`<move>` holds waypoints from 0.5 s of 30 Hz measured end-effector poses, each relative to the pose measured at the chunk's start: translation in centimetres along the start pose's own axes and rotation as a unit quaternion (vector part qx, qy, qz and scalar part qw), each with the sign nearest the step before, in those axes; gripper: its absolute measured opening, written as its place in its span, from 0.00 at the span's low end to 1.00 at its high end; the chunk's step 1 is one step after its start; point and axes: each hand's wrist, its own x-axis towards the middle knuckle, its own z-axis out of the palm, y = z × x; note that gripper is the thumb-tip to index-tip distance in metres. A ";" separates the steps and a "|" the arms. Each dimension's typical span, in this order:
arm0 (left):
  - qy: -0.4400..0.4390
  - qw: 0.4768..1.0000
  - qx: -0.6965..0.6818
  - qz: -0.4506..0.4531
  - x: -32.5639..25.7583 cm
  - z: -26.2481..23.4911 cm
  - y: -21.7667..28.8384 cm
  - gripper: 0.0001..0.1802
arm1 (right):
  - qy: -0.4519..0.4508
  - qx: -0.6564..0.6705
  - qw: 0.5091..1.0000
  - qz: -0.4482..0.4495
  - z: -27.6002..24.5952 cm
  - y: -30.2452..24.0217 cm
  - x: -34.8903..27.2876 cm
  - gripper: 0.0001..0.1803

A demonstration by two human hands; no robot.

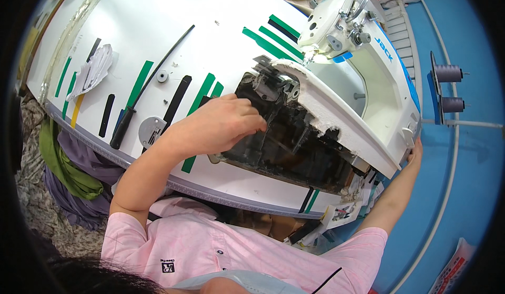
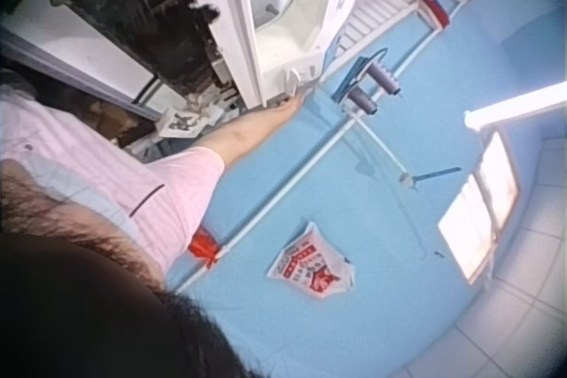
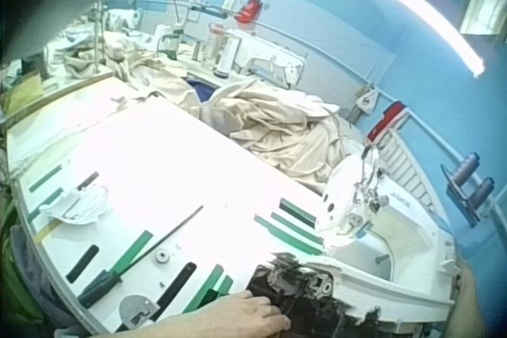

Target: Cleaning and oiling internal components of an industrial sewing machine.

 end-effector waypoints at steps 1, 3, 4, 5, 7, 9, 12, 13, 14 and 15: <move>0.048 0.998 0.027 -0.012 0.1 0.0 0.0 0.13 | 0.001 -0.001 1.000 0.000 -0.1 0.0 0.0 0.27; 0.097 0.994 0.053 -0.024 0.2 -0.1 -0.1 0.14 | -0.013 -0.009 1.000 -0.004 -0.3 -0.1 0.0 0.25; 0.107 0.989 0.090 -0.041 0.2 -0.1 -0.1 0.14 | -0.017 -0.007 1.000 -0.001 0.3 0.3 -0.3 0.25; 0.118 0.983 0.126 -0.058 0.3 -0.1 -0.1 0.15 | -0.037 0.010 0.998 0.045 0.9 0.6 -0.6 0.25; 0.129 0.981 0.130 -0.057 0.1 -0.6 -0.1 0.15 | -0.047 0.022 0.995 0.081 -0.3 0.3 -0.6 0.25; 0.138 0.979 0.137 -0.058 -0.2 -0.9 -0.2 0.14 | -0.049 0.023 0.998 0.032 -0.7 1.0 -0.7 0.26; 0.143 0.980 0.130 -0.053 -0.5 -1.5 -0.5 0.14 | -0.050 0.002 0.998 0.035 -0.6 0.9 -0.6 0.26; 0.148 0.976 0.142 -0.067 -0.4 -2.0 -0.3 0.14 | -0.049 0.002 0.998 0.036 -0.6 1.1 -0.6 0.26; 0.153 0.973 0.154 -0.081 -0.4 -2.3 -0.2 0.14 | -0.031 0.006 0.999 0.037 -0.5 1.2 -0.7 0.26; 0.154 0.973 0.153 -0.080 -0.4 -2.4 -0.3 0.14 | -0.013 0.009 0.999 0.036 -0.6 1.1 -0.6 0.26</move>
